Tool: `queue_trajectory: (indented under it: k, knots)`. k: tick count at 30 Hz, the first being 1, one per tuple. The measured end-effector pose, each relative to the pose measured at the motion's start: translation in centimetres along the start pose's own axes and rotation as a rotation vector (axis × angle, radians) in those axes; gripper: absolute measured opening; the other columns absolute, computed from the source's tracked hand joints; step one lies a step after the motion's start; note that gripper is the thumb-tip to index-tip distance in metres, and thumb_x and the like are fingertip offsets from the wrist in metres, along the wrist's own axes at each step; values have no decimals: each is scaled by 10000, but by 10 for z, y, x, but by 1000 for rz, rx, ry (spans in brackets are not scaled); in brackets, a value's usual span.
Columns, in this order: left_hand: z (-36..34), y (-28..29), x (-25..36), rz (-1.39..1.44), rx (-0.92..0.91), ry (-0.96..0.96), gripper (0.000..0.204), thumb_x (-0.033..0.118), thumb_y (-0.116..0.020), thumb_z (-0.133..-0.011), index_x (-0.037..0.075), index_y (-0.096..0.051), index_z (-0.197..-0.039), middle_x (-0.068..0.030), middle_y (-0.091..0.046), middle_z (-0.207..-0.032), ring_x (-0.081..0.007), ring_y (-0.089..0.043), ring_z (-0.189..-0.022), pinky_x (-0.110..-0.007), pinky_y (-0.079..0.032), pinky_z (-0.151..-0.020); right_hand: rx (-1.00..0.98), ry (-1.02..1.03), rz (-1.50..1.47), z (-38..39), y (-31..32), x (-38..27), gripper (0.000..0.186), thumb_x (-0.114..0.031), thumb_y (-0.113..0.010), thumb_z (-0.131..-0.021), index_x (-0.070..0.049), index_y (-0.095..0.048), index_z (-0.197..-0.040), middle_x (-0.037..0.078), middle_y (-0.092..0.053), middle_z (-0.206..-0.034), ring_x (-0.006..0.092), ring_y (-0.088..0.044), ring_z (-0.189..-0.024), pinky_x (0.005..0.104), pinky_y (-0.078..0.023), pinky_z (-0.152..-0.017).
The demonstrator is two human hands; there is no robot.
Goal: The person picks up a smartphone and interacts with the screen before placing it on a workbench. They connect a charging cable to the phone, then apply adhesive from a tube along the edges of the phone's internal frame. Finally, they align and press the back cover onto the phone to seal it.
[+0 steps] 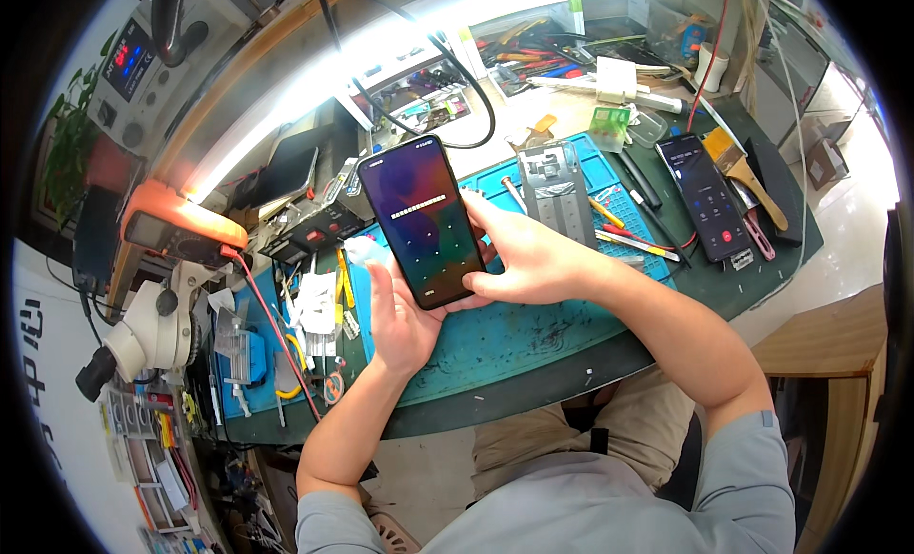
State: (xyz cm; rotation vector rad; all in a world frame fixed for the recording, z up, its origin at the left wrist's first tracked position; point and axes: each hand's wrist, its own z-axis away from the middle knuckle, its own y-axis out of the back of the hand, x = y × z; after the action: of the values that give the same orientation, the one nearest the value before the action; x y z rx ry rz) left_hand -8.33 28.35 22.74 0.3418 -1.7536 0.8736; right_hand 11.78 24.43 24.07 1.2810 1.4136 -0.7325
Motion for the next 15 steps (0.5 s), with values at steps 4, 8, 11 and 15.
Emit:
queue_trajectory:
  k: [4,8,11,15]
  knots:
    - [1,1,-1,46,-14,-5,856,687,-211,-1015,-1,-288,-1519,-242,-506,-1435,-375,-551,-1302,-505,-561,-969,-22,-8,-69,1,2,-4,840,-73,-644,-795,-21,-256,-1538,178,-592,-1263,252,-610,-1120,389,-505,-971]
    - [-1,-1,0,-14,19,7,846,706,-242,-1000,22,-299,-1494,-223,-511,-1428,-385,-582,-1254,-567,-576,-921,-16,18,-31,1,2,0,816,-74,-624,-793,-8,-274,-1527,182,-586,-1252,256,-596,-1134,388,-507,-968]
    - [1,-2,1,-30,41,28,864,720,-240,-992,23,-288,-1500,-223,-505,-1435,-389,-574,-1264,-582,-574,-919,23,-13,-44,1,2,0,775,-83,-620,-796,-1,-314,-1503,179,-586,-1241,257,-587,-1156,392,-511,-970]
    - [2,1,-1,-33,36,55,870,730,-233,-986,37,-275,-1510,-214,-499,-1445,-391,-565,-1276,-608,-569,-912,118,-15,6,-2,4,2,623,-83,-615,-792,15,-428,-1378,169,-604,-1188,262,-603,-1127,396,-527,-951]
